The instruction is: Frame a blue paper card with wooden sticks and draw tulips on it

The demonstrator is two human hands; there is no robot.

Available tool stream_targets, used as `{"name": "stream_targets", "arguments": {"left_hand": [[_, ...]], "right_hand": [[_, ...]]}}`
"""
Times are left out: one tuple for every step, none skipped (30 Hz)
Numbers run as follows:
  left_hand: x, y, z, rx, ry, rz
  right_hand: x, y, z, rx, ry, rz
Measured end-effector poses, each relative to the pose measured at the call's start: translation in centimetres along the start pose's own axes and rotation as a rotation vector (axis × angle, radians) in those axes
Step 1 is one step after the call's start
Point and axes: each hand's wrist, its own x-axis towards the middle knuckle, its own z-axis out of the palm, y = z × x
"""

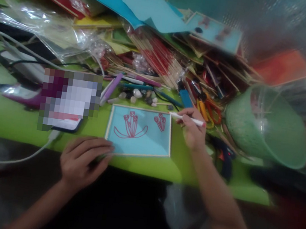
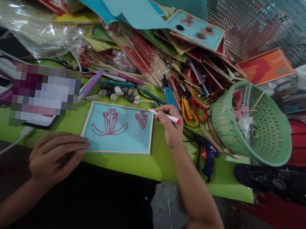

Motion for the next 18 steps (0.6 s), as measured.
{"name": "stream_targets", "arguments": {"left_hand": [[0.1,0.2,-0.1,-0.015,0.001,-0.009],[0.2,0.4,-0.2,-0.024,0.002,-0.015],[0.2,0.5,-0.3,-0.029,0.0,-0.018],[0.3,0.6,-0.4,-0.034,-0.002,-0.017],[0.2,0.6,-0.4,-0.035,-0.005,-0.016],[0.2,0.6,-0.4,-0.031,-0.007,-0.016],[0.1,0.6,-0.3,-0.022,-0.008,-0.014],[0.0,0.5,-0.3,-0.009,-0.008,-0.013],[-0.1,0.4,-0.2,0.003,-0.008,-0.013],[-0.1,0.2,-0.2,0.01,-0.007,-0.011],[-0.2,0.1,-0.1,0.014,-0.008,-0.006],[-0.3,0.0,0.0,0.017,-0.009,-0.001],[-0.4,-0.1,0.1,0.022,-0.009,0.004],[-0.5,-0.1,0.2,0.029,-0.006,0.007],[-0.6,-0.2,0.3,0.039,-0.002,0.008],[-0.6,-0.2,0.3,0.047,0.004,0.006],[-0.7,-0.2,0.4,0.056,0.01,0.002],[-0.8,-0.2,0.5,0.064,0.016,-0.001]], "right_hand": [[0.0,-0.1,0.0,0.0,0.002,-0.004],[0.0,-0.2,0.1,0.004,0.002,-0.007],[0.0,-0.3,0.1,0.008,-0.004,-0.007],[0.0,-0.5,0.2,0.01,-0.019,-0.001],[0.0,-0.7,0.3,0.005,-0.045,0.008],[-0.1,-0.9,0.3,-0.004,-0.079,0.021],[-0.1,-1.1,0.4,-0.019,-0.117,0.036],[-0.1,-1.3,0.4,-0.036,-0.154,0.052],[-0.1,-1.4,0.4,-0.052,-0.186,0.064],[0.0,-1.5,0.4,-0.065,-0.21,0.072],[0.0,-1.6,0.4,-0.075,-0.223,0.074],[0.0,-1.6,0.4,-0.083,-0.229,0.073],[0.0,-1.5,0.4,-0.09,-0.231,0.072],[0.0,-1.5,0.3,-0.097,-0.23,0.073],[0.0,-1.5,0.3,-0.104,-0.228,0.077],[0.0,-1.4,0.4,-0.112,-0.224,0.082],[0.0,-1.4,0.4,-0.121,-0.221,0.087],[-0.1,-1.4,0.4,-0.13,-0.22,0.09]]}}
